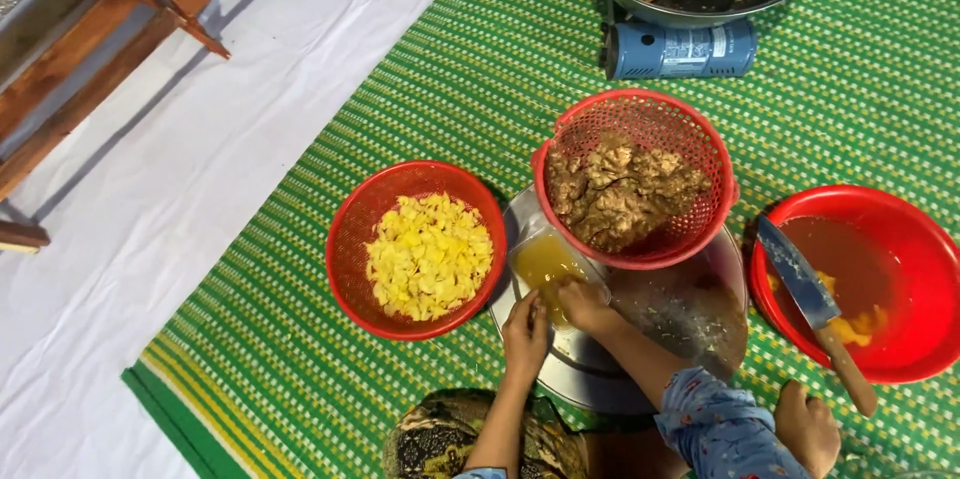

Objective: The person sits on a mat and uses a knife to peel ginger, placing the peeled pieces into a red bowl. They then wash the ginger in a small container of liquid and transfer it to a red colander.

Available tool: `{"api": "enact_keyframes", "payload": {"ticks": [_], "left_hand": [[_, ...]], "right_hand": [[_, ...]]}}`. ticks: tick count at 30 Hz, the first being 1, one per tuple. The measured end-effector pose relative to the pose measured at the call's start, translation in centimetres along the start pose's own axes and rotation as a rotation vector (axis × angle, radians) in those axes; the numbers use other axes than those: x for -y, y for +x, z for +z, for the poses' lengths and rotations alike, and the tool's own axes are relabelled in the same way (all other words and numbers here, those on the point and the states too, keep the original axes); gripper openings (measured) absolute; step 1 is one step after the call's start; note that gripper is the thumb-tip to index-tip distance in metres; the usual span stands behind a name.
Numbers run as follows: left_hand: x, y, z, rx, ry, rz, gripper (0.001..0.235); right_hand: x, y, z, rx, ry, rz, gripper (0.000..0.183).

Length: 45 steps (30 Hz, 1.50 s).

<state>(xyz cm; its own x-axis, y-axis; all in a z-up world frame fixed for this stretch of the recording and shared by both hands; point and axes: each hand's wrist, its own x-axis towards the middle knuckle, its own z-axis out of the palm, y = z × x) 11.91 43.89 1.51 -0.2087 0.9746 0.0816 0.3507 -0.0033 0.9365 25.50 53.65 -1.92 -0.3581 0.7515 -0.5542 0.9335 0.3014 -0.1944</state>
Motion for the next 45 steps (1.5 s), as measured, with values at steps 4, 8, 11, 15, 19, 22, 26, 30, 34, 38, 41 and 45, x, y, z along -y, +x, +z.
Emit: {"api": "enact_keyframes", "payload": {"ticks": [4, 8, 11, 15, 19, 22, 26, 30, 34, 38, 41, 45], "left_hand": [[1.7, 0.2, 0.0, 0.019, 0.019, -0.006, 0.033], [0.8, 1.0, -0.5, 0.014, -0.01, -0.049, 0.033], [1.0, 1.1, -0.4, 0.012, -0.032, -0.079, 0.034], [2.5, 1.3, 0.2, -0.024, -0.052, -0.13, 0.034], [2.0, 1.5, 0.0, -0.017, -0.058, -0.141, 0.033], [1.5, 1.6, -0.1, -0.019, -0.094, -0.188, 0.032], [2.0, 2.0, -0.1, -0.025, -0.1, -0.221, 0.031], [2.1, 2.1, -0.1, -0.054, -0.107, -0.253, 0.03], [2.4, 2.1, -0.3, -0.057, -0.14, -0.276, 0.028], [2.2, 2.1, -0.4, -0.058, -0.179, -0.304, 0.027], [2.0, 2.1, -0.3, -0.061, -0.186, -0.31, 0.027], [2.0, 2.1, -0.4, -0.063, -0.2, -0.313, 0.027]], "right_hand": [[-1.9, 3.3, 5.0, -0.023, 0.03, -0.026, 0.019], [-3.0, 6.1, 8.4, -0.015, 0.165, 0.024, 0.022], [-0.9, 1.6, 2.6, 0.007, 0.447, 0.094, 0.032], [0.0, -1.3, -1.5, -0.051, 0.649, 0.087, 0.03], [0.3, -1.0, -1.4, -0.048, 0.504, 0.031, 0.038], [1.3, -1.5, -2.3, 0.003, 0.415, 0.01, 0.05], [1.6, 0.4, 0.5, 0.021, 0.328, 0.102, 0.04], [-0.1, 3.3, 4.7, -0.021, 0.434, 0.259, 0.036], [-0.5, 1.5, 1.7, -0.008, 0.411, 0.252, 0.038], [-1.9, 4.0, 3.7, -0.065, 0.461, 0.221, 0.036], [-0.2, 1.5, 0.4, -0.051, 0.474, 0.168, 0.045], [6.1, -4.9, -10.0, -0.003, 0.437, 0.171, 0.037]]}}
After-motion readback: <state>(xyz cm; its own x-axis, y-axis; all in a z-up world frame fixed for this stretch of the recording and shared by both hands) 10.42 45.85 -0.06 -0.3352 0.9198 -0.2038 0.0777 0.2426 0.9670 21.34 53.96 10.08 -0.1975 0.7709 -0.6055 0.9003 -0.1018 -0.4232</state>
